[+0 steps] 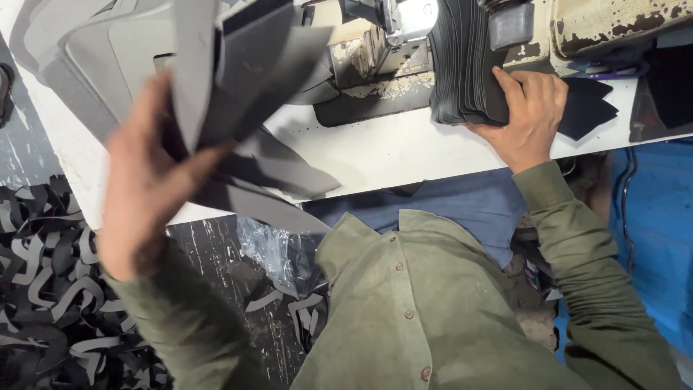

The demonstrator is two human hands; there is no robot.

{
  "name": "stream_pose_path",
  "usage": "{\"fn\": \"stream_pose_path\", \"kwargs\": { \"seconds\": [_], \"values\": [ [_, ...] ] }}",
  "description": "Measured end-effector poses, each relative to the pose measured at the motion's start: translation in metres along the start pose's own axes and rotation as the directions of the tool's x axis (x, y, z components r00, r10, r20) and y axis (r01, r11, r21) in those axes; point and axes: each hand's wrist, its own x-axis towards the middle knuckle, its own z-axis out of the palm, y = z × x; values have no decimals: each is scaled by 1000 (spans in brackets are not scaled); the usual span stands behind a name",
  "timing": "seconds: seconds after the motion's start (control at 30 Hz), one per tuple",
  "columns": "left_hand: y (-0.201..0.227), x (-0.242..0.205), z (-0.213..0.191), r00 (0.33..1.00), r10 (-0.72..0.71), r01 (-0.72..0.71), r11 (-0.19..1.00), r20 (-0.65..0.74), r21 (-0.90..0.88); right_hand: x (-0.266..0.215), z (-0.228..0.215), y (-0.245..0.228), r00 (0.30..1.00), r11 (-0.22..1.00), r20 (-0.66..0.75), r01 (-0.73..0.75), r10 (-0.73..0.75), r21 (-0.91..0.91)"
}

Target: Assembling and stacking shoe upper components using an industrial machine.

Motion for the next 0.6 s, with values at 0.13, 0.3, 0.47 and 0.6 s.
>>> {"fn": "stream_pose_path", "kwargs": {
  "seconds": [0.13,0.3,0.47,0.6],
  "values": [
    [-53,31,-37,988,151,-104,775,-23,624,0,0,0,1000,1000,-4,0,0,14],
    [-147,67,-56,950,310,-105,389,-22,915,0,0,0,1000,1000,2,-9,9,13],
    [-184,78,-98,936,280,6,590,-212,807,0,2,2,1000,1000,-12,1,-1,2],
    [-266,90,-146,848,125,141,883,-515,448,2,0,-1,1000,1000,-12,-6,6,11]
  ]
}}
